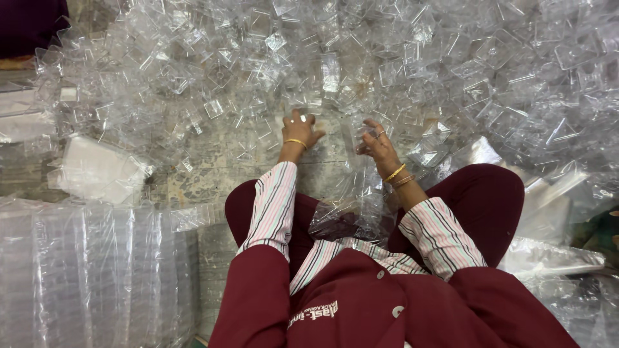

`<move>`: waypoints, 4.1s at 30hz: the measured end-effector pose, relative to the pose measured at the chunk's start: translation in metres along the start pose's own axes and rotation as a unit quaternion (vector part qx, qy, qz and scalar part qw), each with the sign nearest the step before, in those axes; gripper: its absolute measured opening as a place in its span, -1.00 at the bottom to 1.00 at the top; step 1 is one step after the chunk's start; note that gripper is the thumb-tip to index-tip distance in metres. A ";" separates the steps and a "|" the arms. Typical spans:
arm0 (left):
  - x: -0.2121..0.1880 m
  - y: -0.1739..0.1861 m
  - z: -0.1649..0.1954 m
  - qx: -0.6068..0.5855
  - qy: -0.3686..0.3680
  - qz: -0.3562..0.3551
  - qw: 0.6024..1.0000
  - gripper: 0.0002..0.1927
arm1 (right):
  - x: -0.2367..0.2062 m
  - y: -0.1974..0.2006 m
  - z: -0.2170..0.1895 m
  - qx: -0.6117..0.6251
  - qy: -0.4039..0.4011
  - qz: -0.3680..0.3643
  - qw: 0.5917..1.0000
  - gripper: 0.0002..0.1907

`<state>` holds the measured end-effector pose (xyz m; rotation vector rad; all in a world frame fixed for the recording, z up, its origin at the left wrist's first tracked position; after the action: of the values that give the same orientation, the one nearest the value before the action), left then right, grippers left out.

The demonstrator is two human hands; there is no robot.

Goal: The person sits cross-legged on the floor among large piles of clear plastic packaging and nests small clear plastic containers one at a time into a growing stack, occasionally picking containers from the surrounding pile and pressing them together by hand.

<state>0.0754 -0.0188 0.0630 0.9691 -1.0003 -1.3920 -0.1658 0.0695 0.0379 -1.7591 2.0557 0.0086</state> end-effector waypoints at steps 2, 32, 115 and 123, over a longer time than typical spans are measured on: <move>-0.005 -0.007 0.004 0.027 -0.024 0.005 0.999 -0.56 | 0.001 -0.002 -0.001 0.001 -0.004 0.005 1.000 -0.27; -0.038 0.015 0.048 -0.733 0.026 0.102 0.672 -0.09 | -0.006 -0.008 0.005 -0.185 0.236 -0.013 0.954 -0.30; -0.052 0.041 0.032 -0.028 -0.372 0.232 0.898 -0.11 | -0.021 -0.014 -0.026 -0.378 0.206 0.011 0.902 -0.30; -0.072 0.068 0.050 -0.118 -0.424 0.228 0.869 -0.18 | -0.017 -0.010 -0.018 -0.044 0.070 -0.116 0.990 -0.33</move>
<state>0.0520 0.0531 0.1445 -0.1334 -1.5250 -1.4840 -0.1601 0.0787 0.0630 -2.0976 1.9593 -0.0991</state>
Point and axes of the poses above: each hand's wrist, its own x-axis towards the middle knuckle, its own y-axis out of the back of the hand, z = x × y, the point moved 1 cm from there along x, towards the middle knuckle, and after that the axes turned 15 degrees about z, right-handed, at the moved point
